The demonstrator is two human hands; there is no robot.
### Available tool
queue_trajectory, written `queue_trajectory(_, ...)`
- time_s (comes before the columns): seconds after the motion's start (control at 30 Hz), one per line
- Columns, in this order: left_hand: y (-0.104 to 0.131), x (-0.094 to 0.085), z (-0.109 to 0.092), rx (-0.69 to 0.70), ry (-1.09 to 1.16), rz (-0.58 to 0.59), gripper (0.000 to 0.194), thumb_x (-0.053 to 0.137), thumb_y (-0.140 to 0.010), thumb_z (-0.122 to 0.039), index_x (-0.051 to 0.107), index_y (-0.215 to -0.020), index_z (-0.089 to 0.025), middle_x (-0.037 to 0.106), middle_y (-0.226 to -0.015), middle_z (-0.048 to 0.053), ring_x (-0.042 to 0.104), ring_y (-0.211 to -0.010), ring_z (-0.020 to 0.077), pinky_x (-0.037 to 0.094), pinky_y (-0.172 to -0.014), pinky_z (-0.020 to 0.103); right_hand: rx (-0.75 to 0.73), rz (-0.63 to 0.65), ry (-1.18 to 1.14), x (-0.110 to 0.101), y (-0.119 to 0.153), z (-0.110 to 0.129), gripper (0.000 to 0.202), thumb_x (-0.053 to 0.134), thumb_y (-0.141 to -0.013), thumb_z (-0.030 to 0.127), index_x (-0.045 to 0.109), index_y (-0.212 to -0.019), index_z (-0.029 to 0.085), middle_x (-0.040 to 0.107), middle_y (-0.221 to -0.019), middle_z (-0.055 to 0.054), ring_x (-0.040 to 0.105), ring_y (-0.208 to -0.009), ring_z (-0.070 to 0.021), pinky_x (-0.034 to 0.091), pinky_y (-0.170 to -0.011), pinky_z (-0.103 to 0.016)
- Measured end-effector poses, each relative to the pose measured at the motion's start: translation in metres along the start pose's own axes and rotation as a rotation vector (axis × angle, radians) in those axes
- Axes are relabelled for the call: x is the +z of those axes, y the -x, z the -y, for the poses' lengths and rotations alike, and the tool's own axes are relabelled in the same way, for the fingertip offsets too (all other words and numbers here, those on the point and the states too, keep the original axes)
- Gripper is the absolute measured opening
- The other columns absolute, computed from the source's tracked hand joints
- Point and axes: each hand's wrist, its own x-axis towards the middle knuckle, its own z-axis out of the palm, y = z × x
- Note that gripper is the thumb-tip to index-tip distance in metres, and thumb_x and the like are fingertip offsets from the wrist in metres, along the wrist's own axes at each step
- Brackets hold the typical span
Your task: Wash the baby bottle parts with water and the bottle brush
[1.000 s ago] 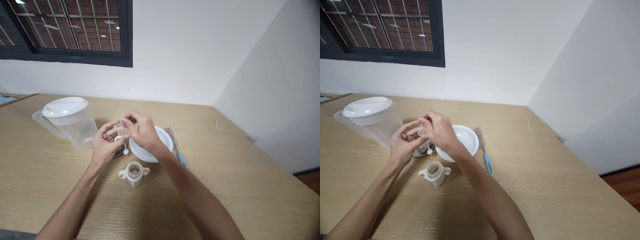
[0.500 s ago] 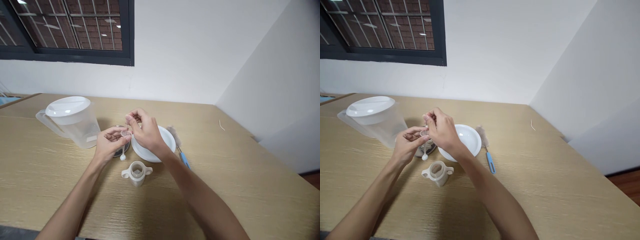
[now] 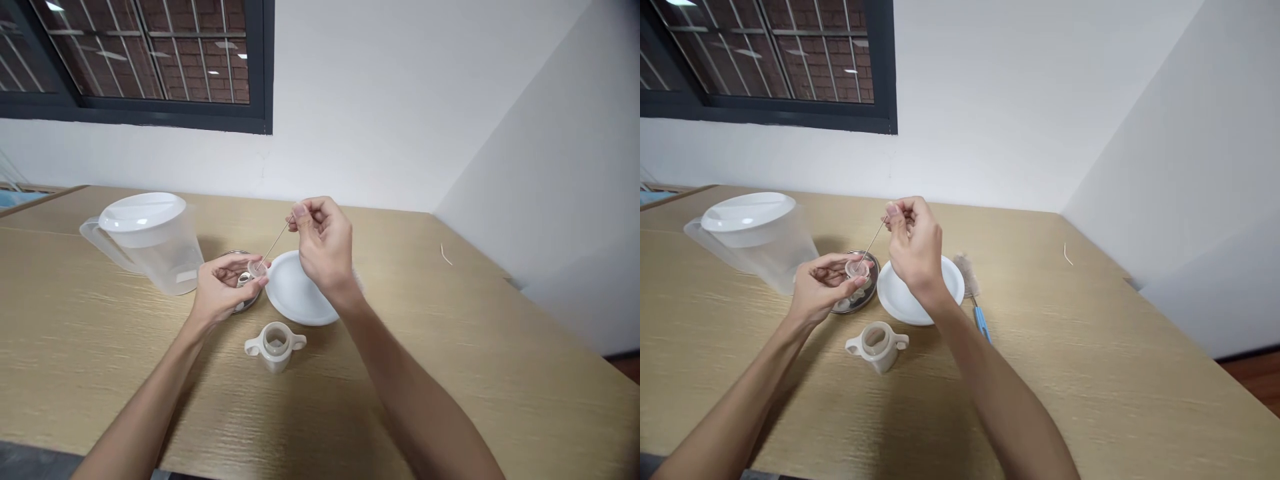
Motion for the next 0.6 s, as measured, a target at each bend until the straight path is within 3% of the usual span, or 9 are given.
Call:
queue_trajectory(0.2, 0.003, 0.000, 0.007, 0.012, 0.023, -0.004, 0.038, 0.088, -0.061, -0.020, 0.076, -0.096, -0.016, 0.079, -0.095, 0.010, 0.075, -0.090, 0.0263, 0.060, -0.088, 0.039, -0.092, -0.089, 0.012, -0.006, -0.008, 0.006, 0.018, 0.060, -0.096, 0.034, 0.056, -0.085, 0.021, 0.065, -0.076, 0.000, 0.064, -0.069, -0.0121, 0.056, -0.068, -0.027)
queue_trajectory(0.4, 0.001, -0.005, 0.024, 0.034, -0.049, 0.032, 0.037, 0.089, -0.060, -0.023, 0.078, -0.096, -0.018, 0.079, -0.098, 0.011, 0.074, -0.093, 0.0271, 0.059, -0.086, 0.038, -0.258, -0.280, 0.036, -0.041, -0.029, 0.030, 0.014, 0.061, -0.095, 0.031, 0.057, -0.085, 0.022, 0.061, -0.077, 0.001, 0.063, -0.070, -0.0127, 0.057, -0.069, -0.031)
queue_trajectory(0.5, -0.001, -0.005, 0.023, 0.051, -0.015, 0.009, 0.042, 0.090, -0.058, -0.023, 0.078, -0.098, -0.018, 0.078, -0.102, 0.011, 0.073, -0.096, 0.0279, 0.058, -0.090, 0.039, -0.262, -0.282, 0.026, -0.048, -0.028, 0.039, 0.012, 0.062, -0.095, 0.030, 0.058, -0.086, 0.022, 0.060, -0.077, 0.001, 0.063, -0.072, -0.0138, 0.057, -0.070, -0.033)
queue_trajectory(0.6, 0.000, -0.003, 0.018, 0.047, 0.024, -0.005, 0.047, 0.092, -0.055, -0.021, 0.076, -0.099, -0.018, 0.078, -0.104, 0.012, 0.073, -0.098, 0.0285, 0.058, -0.090, 0.039, -0.255, -0.240, 0.017, -0.042, -0.021, 0.041, 0.011, 0.061, -0.096, 0.029, 0.059, -0.087, 0.022, 0.062, -0.079, 0.000, 0.064, -0.073, -0.0147, 0.058, -0.071, -0.034)
